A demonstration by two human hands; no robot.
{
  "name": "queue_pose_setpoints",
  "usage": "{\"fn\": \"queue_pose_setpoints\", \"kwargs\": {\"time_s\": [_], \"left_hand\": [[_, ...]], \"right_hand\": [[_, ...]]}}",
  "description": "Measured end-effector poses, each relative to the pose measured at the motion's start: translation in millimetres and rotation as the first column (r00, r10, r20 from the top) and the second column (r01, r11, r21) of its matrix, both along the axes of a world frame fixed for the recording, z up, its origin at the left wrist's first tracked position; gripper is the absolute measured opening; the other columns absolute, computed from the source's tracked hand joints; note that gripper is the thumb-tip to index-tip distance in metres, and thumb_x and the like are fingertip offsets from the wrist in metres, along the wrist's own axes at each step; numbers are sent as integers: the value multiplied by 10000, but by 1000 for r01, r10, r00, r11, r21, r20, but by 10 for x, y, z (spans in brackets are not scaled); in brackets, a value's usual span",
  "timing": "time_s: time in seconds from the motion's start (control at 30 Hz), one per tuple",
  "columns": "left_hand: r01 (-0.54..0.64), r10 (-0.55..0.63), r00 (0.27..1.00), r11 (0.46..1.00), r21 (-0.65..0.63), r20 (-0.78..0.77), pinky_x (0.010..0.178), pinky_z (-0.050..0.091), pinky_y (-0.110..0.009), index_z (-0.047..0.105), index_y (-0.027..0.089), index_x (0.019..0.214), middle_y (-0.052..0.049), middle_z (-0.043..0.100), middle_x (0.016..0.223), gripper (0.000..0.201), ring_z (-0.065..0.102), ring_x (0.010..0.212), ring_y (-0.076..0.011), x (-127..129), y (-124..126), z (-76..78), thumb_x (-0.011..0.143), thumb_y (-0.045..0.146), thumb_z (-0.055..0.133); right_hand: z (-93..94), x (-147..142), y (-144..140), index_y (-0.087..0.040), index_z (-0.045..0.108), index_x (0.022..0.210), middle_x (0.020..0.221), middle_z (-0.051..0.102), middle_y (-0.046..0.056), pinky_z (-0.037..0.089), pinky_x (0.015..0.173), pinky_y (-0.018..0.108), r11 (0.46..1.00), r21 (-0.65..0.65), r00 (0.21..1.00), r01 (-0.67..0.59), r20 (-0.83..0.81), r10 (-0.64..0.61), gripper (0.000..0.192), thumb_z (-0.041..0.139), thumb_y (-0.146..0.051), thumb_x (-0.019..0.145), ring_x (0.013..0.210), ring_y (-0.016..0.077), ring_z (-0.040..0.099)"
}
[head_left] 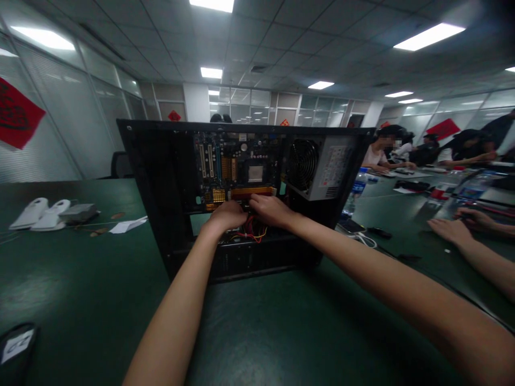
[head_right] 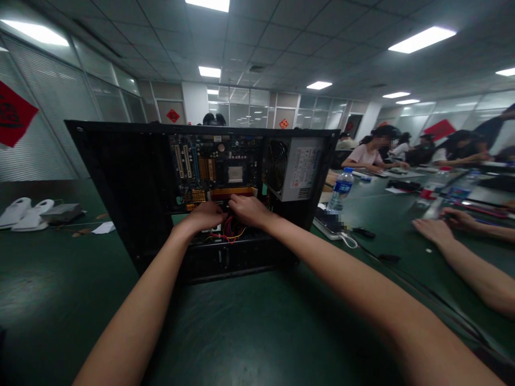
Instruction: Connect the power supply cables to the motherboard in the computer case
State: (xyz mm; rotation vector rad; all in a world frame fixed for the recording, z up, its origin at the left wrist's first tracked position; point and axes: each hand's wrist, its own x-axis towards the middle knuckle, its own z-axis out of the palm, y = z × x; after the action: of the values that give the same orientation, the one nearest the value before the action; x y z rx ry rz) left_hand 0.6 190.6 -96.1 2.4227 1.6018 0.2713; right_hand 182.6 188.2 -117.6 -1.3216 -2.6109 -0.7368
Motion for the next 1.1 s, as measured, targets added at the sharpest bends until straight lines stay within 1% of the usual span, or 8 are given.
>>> {"fn": "queue_pose_setpoints", "kwargs": {"time_s": [0.17,0.37,0.5,0.6,0.73,0.83,0.93,1.1], "left_hand": [[-33,35,999,999,34,-42,790,526,-325,773,166,937,-175,770,1004,414,718,1005,-309,54,-21,30,907,460,483],[-131,140,988,984,124,-59,902,541,-433,721,149,1135,-213,710,1218,431,677,1134,-364,191,-110,21,924,385,428],[-194,207,976,965,177,-61,899,552,-430,716,152,1140,-216,709,1211,426,681,1124,-361,234,-159,7,923,387,435],[-202,220,973,957,208,-65,893,554,-416,726,158,1115,-204,727,1167,411,689,1108,-349,229,-154,-1,929,386,439],[-223,245,967,947,233,-67,882,553,-424,731,141,1107,-225,728,1142,440,692,1096,-357,215,-131,-8,949,420,430],[-209,231,971,948,240,-67,881,549,-412,737,156,1097,-212,733,1135,443,692,1094,-344,215,-137,-1,961,449,435],[-181,203,977,953,243,-69,875,545,-395,744,174,1072,-195,735,1141,412,693,1092,-329,214,-150,13,966,445,453],[-155,179,980,959,237,-84,836,549,-368,747,170,1064,-184,745,1120,376,710,1054,-316,212,-130,18,974,397,461]], "right_hand": [[-7,17,20,-98,605,1114,1176,603,151,425,718,293,999,29,999,-26,29,25,190,492,-144,969,1059,241,602],[27,-6,-26,-119,593,1174,1208,605,142,437,676,300,999,39,999,0,35,-2,244,419,-179,1015,1059,248,618],[51,-17,-47,-135,601,1178,1215,612,142,472,705,311,999,44,1000,14,26,-15,256,412,-195,1016,1083,263,614],[77,-21,-74,-136,605,1173,1215,614,149,491,727,311,999,36,1000,19,18,-20,246,442,-219,1010,1095,261,613],[114,-10,-130,-132,608,1158,1213,616,141,501,750,311,1000,25,1000,14,-7,-14,233,481,-246,999,1101,262,617],[117,35,-165,-130,606,1158,1216,619,132,500,768,308,1000,7,997,20,-69,-20,235,558,-238,955,1110,262,619],[82,115,-173,-130,617,1140,1202,638,120,487,801,284,998,-52,981,40,-190,-49,229,573,-165,918,1075,228,634],[3,220,-128,-131,667,1079,1116,706,98,466,878,261,992,-122,905,25,-419,-74,197,551,-104,922,1063,197,658]]}}
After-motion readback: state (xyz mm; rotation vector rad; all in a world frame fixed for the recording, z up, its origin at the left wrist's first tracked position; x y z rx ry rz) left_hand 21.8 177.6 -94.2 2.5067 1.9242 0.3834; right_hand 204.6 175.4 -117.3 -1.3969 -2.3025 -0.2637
